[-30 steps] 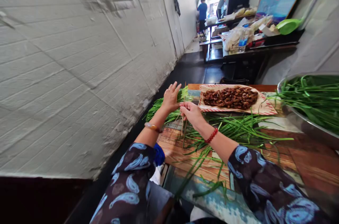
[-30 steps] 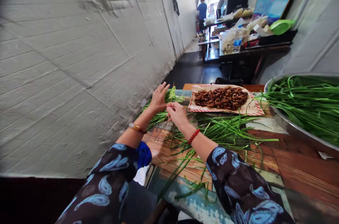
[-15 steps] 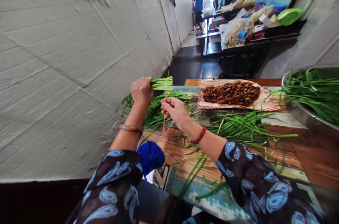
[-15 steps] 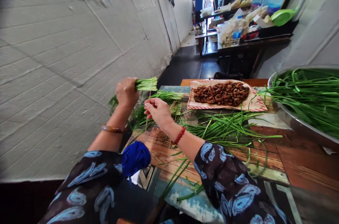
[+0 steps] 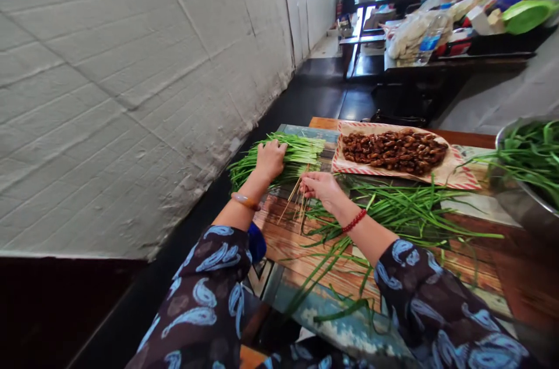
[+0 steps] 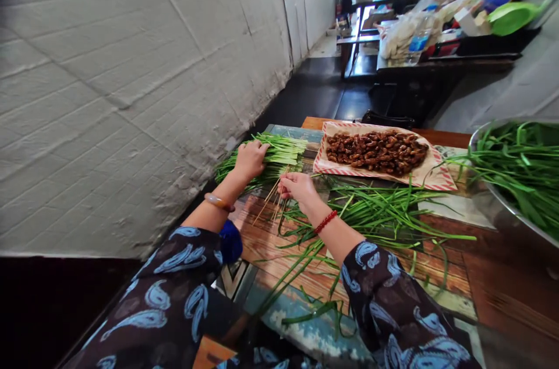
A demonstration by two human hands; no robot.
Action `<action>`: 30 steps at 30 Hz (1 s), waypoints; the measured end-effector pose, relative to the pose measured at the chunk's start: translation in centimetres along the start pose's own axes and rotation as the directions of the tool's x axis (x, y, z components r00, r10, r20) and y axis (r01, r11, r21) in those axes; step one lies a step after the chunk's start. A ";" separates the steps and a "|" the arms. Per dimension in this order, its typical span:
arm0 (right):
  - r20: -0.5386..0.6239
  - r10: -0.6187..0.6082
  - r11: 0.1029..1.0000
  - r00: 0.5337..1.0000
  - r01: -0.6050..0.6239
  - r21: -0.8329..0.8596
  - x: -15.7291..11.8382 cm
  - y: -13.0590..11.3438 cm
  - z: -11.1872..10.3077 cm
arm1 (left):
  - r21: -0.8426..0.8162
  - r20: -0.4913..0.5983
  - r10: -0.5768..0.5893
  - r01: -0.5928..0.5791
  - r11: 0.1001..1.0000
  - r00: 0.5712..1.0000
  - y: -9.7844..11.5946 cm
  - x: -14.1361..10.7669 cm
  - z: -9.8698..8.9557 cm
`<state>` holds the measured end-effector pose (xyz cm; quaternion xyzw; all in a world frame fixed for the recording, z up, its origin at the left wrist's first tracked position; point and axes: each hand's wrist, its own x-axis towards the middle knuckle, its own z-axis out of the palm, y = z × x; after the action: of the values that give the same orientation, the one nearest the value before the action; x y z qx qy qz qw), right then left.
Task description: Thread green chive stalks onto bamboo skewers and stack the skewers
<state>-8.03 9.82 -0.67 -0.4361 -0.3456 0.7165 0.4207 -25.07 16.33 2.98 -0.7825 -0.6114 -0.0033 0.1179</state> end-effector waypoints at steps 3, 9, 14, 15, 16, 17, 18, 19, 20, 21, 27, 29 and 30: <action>-0.001 -0.010 1.000 1.000 0.010 -0.004 0.1 0.2 0.0 | -0.117 0.058 0.034 -0.027 0.993 0.998 -1.2 -0.5 -0.4; 0.004 -0.054 0.997 0.999 0.054 -0.057 -0.3 0.1 -0.3 | -0.470 -0.030 0.094 -0.097 0.877 0.995 -2.5 -0.5 -0.8; 0.019 -0.082 0.988 0.996 0.084 -0.133 -0.7 0.1 -0.3 | -0.677 -0.105 0.121 -0.160 0.718 0.987 -1.1 0.9 -2.5; 0.023 -0.088 0.985 0.996 0.090 -0.145 -0.7 0.1 -0.3 | -0.702 -0.093 0.133 -0.159 0.694 0.987 -0.7 1.2 -2.9; 0.029 -0.093 0.983 0.995 0.097 -0.157 -0.7 0.1 -0.3 | -0.724 -0.071 0.141 -0.148 0.674 0.987 -0.3 1.5 -3.2; 0.034 -0.100 0.981 0.994 0.104 -0.166 -0.8 0.0 -0.2 | -0.743 -0.042 0.144 -0.128 0.657 0.989 0.0 1.7 -3.4; 0.037 -0.106 0.979 0.994 0.111 -0.173 -0.8 0.0 -0.2 | -0.756 -0.010 0.144 -0.102 0.646 0.989 0.3 2.0 -3.6; 0.038 -0.113 0.977 0.993 0.118 -0.178 -0.8 -0.1 -0.1 | -0.764 0.022 0.144 -0.076 0.640 0.989 0.6 2.1 -3.8; 0.035 -0.120 0.975 0.992 0.124 -0.182 -0.9 -0.2 0.0 | -0.767 0.050 0.146 -0.056 0.639 0.988 0.8 2.2 -3.9; 0.028 -0.128 0.974 0.991 0.131 -0.184 -1.0 -0.3 0.2 | -0.768 0.067 0.151 -0.045 0.639 0.986 1.0 2.2 -4.2; -0.041 -0.288 0.948 0.957 0.278 -0.152 -2.4 -3.0 3.1 | -0.811 0.026 0.173 -0.080 0.580 0.985 0.1 0.2 -9.9; -0.039 -0.353 0.927 0.935 0.344 -0.150 -2.3 -4.8 4.5 | -0.802 -0.011 0.088 -0.061 0.594 0.996 -2.7 0.2 -11.5; -0.020 -0.395 0.909 0.918 0.388 -0.154 -2.4 -5.7 5.2 | -0.792 -0.071 0.053 -0.089 0.605 0.996 -4.4 0.4 -11.6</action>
<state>-10.48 9.30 7.02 -0.4057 -0.4670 0.5790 0.5312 -27.54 15.53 15.14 -0.7770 -0.5127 -0.2847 -0.2286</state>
